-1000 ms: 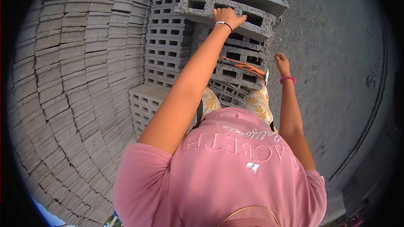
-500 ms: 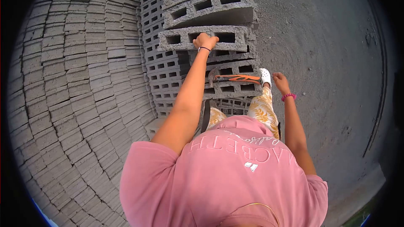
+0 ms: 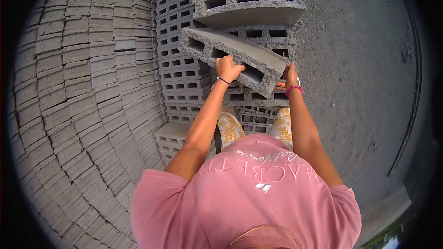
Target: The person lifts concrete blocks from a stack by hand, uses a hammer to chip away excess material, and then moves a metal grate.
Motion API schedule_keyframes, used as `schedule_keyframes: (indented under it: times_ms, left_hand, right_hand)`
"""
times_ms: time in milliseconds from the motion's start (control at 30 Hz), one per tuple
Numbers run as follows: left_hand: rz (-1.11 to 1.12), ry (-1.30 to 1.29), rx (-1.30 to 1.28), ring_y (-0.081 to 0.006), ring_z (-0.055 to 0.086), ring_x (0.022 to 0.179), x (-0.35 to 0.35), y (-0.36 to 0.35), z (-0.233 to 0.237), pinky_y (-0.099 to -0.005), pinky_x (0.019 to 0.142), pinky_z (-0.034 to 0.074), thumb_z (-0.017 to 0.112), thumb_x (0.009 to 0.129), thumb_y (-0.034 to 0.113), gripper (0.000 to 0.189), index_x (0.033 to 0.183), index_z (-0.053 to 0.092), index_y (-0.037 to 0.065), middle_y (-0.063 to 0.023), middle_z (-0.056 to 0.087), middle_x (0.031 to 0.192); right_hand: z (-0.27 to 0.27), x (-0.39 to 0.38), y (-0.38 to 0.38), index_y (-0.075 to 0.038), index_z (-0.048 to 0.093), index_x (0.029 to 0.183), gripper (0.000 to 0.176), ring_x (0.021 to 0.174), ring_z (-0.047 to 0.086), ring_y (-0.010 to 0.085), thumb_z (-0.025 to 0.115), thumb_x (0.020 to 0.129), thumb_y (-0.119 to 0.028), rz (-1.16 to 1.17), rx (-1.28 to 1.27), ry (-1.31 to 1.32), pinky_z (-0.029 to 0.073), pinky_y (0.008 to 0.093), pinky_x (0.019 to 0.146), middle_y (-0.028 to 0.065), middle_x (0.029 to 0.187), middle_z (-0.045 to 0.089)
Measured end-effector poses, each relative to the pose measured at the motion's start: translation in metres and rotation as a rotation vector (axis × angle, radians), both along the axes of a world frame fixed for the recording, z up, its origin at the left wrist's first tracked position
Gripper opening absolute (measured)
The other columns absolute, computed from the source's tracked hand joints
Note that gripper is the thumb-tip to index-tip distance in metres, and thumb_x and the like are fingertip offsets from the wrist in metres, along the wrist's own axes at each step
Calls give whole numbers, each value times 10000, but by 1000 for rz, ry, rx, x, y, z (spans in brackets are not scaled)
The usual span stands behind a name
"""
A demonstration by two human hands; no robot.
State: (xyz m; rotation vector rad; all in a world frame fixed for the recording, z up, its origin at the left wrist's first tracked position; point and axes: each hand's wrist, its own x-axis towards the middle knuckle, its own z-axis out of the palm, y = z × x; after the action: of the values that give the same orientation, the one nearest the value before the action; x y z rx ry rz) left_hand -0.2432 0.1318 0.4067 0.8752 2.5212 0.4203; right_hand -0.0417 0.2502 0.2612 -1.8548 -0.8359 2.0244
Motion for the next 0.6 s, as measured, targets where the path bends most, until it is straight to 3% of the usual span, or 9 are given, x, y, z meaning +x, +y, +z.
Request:
schedule_keyframes:
  times_ms: [100, 167, 200, 333, 433, 467, 600]
  left_hand:
    - [-82, 26, 56, -355, 533, 551, -8, -12, 4, -381, 579, 438, 669, 438, 254, 328, 553, 547, -29, -195, 533, 526]
    - [-132, 89, 127, -345, 541, 538, -7, -20, 8, -372, 562, 444, 668, 440, 245, 322, 564, 555, -29, -187, 535, 521]
    - [-122, 10, 102, -340, 548, 545, -5, -21, 13, -368, 563, 445, 668, 440, 244, 320, 566, 557, -29, -188, 539, 529]
    - [-27, -185, 99, -324, 566, 559, 2, -35, 37, -356, 554, 450, 661, 442, 242, 319, 575, 558, -30, -196, 542, 546]
    - [4, -232, 72, -348, 544, 559, 13, -52, 47, -373, 709, 422, 655, 434, 255, 331, 538, 528, -33, -190, 527, 526]
    - [46, -268, 169, -333, 544, 551, 19, -59, 50, -366, 752, 402, 662, 438, 258, 327, 530, 519, -22, -171, 527, 512]
    - [122, -316, 223, -310, 518, 510, 26, -96, 57, -340, 685, 393, 673, 432, 255, 312, 487, 483, 13, -134, 496, 468]
  right_hand:
    - [20, -12, -11, -38, 550, 1057, 512, 841, 514, 173, 327, 848, -448, -40, -75, 58, 388, 286, 754, 88, 945, 567]
    - [4, -3, -24, -30, 518, 1102, 549, 903, 507, 220, 327, 836, -471, -36, -13, 223, 369, 309, 811, 121, 1025, 549]
    - [4, 0, -28, -13, 524, 1075, 554, 912, 508, 235, 365, 822, -480, -141, -6, 267, 367, 325, 827, 124, 1033, 548]
    - [12, 30, -30, -36, 504, 1069, 520, 938, 507, 255, 420, 796, -470, -212, -282, 453, 385, 348, 841, 117, 1056, 539]
    - [99, 26, -32, -26, 516, 1017, 467, 939, 513, 265, 435, 788, -425, -84, -290, 477, 398, 359, 833, 117, 1023, 553]
    - [96, 33, -32, -23, 517, 1016, 450, 932, 517, 263, 437, 786, -402, -45, -301, 474, 402, 362, 825, 116, 1016, 555]
    - [112, 33, -34, -19, 525, 1006, 405, 912, 527, 258, 436, 779, -343, 107, -268, 403, 412, 368, 807, 115, 1005, 556]
